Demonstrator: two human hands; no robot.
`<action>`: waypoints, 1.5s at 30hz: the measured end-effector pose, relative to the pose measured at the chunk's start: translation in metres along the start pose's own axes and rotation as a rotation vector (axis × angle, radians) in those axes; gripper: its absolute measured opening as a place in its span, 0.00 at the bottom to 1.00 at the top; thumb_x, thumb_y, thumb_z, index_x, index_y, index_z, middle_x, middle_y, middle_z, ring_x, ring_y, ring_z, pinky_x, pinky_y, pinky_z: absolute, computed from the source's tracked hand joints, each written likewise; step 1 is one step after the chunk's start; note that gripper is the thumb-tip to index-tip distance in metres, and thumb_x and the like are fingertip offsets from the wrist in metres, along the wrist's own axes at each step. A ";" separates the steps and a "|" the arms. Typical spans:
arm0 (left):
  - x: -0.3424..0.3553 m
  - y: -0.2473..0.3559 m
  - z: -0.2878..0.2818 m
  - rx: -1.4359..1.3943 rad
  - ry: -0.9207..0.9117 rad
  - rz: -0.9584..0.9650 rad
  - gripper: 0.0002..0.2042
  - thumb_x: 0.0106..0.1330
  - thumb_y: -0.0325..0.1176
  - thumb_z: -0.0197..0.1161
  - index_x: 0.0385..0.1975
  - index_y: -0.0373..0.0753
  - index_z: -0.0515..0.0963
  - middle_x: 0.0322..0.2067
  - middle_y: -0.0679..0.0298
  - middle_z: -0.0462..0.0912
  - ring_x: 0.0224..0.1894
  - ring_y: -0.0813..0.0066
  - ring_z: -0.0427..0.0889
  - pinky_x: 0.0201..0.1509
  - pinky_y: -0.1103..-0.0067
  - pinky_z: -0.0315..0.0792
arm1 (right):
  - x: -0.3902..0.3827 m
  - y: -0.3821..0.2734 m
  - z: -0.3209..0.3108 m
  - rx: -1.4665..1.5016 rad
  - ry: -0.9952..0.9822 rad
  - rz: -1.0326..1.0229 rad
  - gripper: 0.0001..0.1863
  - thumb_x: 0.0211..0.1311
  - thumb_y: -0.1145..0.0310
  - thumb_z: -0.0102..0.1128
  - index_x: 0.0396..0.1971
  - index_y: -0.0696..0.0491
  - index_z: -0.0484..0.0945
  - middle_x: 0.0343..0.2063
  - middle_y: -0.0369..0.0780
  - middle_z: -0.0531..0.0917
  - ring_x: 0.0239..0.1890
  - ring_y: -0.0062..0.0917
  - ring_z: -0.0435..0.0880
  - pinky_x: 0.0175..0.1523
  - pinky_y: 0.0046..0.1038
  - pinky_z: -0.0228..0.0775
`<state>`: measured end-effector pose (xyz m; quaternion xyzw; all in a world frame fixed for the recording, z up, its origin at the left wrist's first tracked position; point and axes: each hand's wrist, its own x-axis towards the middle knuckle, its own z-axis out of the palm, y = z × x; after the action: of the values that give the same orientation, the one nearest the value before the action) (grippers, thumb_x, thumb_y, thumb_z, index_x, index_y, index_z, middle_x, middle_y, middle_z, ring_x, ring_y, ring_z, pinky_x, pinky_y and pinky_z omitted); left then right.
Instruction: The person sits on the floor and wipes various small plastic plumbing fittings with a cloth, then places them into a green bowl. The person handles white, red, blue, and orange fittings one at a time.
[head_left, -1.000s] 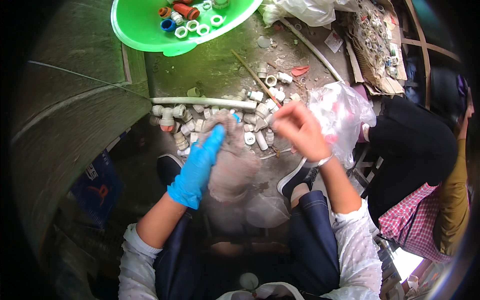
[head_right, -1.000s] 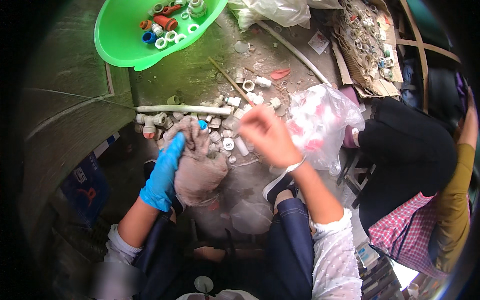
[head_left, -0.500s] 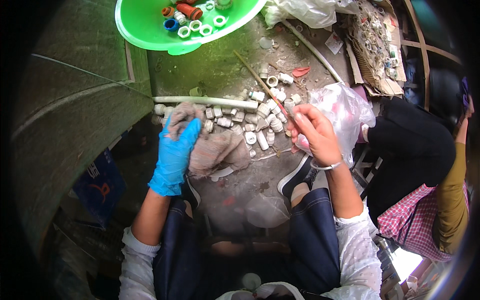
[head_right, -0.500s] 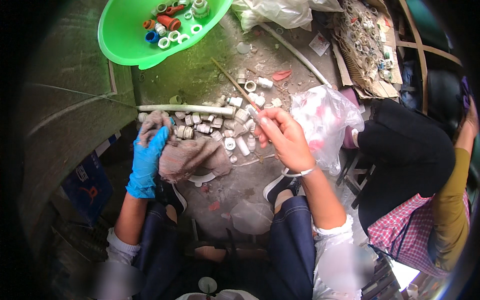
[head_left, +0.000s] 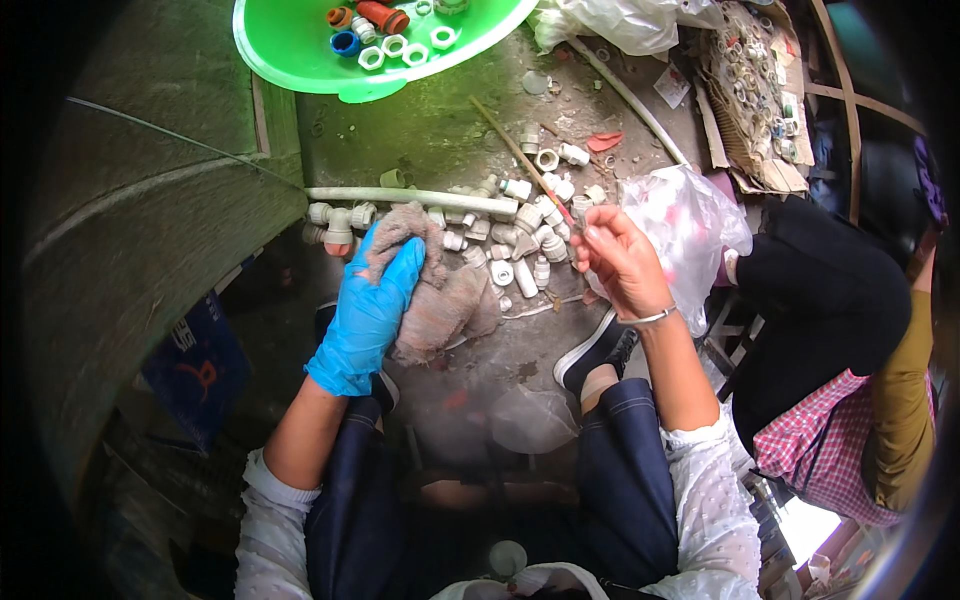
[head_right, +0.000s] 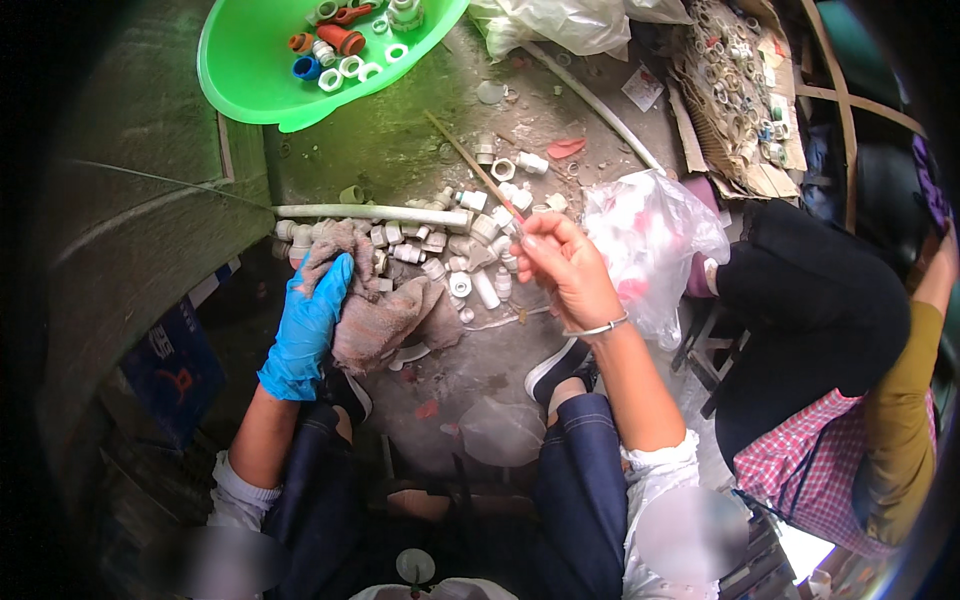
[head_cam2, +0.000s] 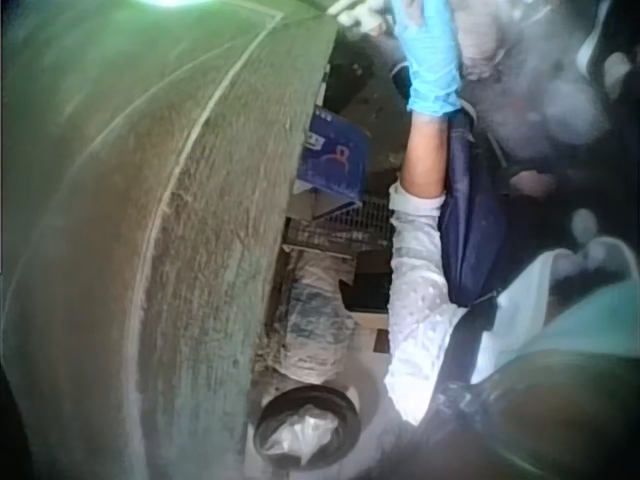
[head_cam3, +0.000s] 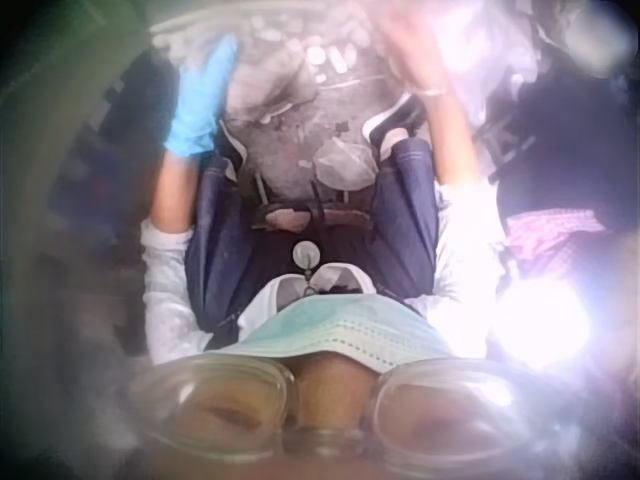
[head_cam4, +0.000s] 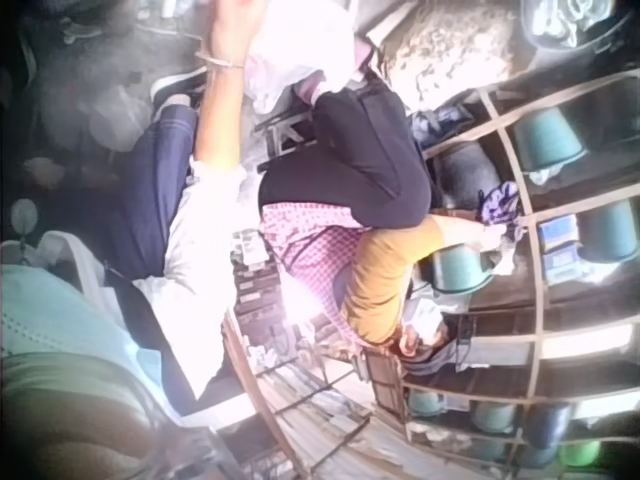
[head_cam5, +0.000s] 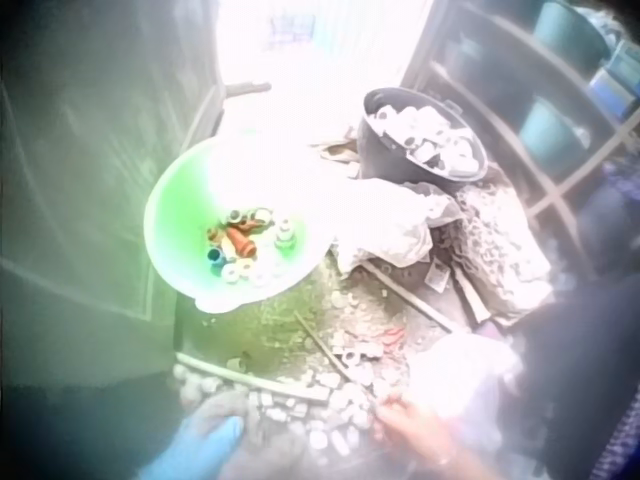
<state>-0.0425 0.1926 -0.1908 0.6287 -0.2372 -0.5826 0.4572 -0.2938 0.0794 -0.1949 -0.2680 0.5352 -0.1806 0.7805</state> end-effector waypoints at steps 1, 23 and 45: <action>-0.001 -0.004 0.000 0.023 0.003 0.042 0.14 0.65 0.24 0.51 0.50 0.34 0.68 0.44 0.62 0.75 0.44 0.77 0.74 0.51 0.81 0.67 | -0.006 -0.006 0.008 0.042 -0.021 0.021 0.09 0.59 0.72 0.56 0.39 0.55 0.70 0.29 0.38 0.78 0.27 0.15 0.76 0.33 0.15 0.70; -0.006 0.008 0.010 0.134 -0.101 0.094 0.15 0.62 0.27 0.57 0.49 0.32 0.70 0.47 0.61 0.75 0.50 0.73 0.73 0.56 0.79 0.64 | 0.027 0.026 -0.023 -0.886 0.256 -0.475 0.11 0.59 0.63 0.56 0.26 0.55 0.69 0.19 0.37 0.74 0.18 0.23 0.71 0.24 0.25 0.62; -0.012 0.027 0.027 0.371 -0.203 0.286 0.14 0.61 0.30 0.56 0.47 0.36 0.71 0.46 0.59 0.76 0.44 0.65 0.77 0.47 0.78 0.71 | -0.017 0.000 0.035 -0.120 -0.073 0.135 0.09 0.65 0.62 0.50 0.29 0.51 0.68 0.14 0.32 0.69 0.14 0.13 0.64 0.18 0.15 0.55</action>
<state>-0.0647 0.1821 -0.1588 0.6002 -0.4712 -0.5187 0.3855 -0.2669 0.0973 -0.1723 -0.2837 0.5332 -0.0853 0.7924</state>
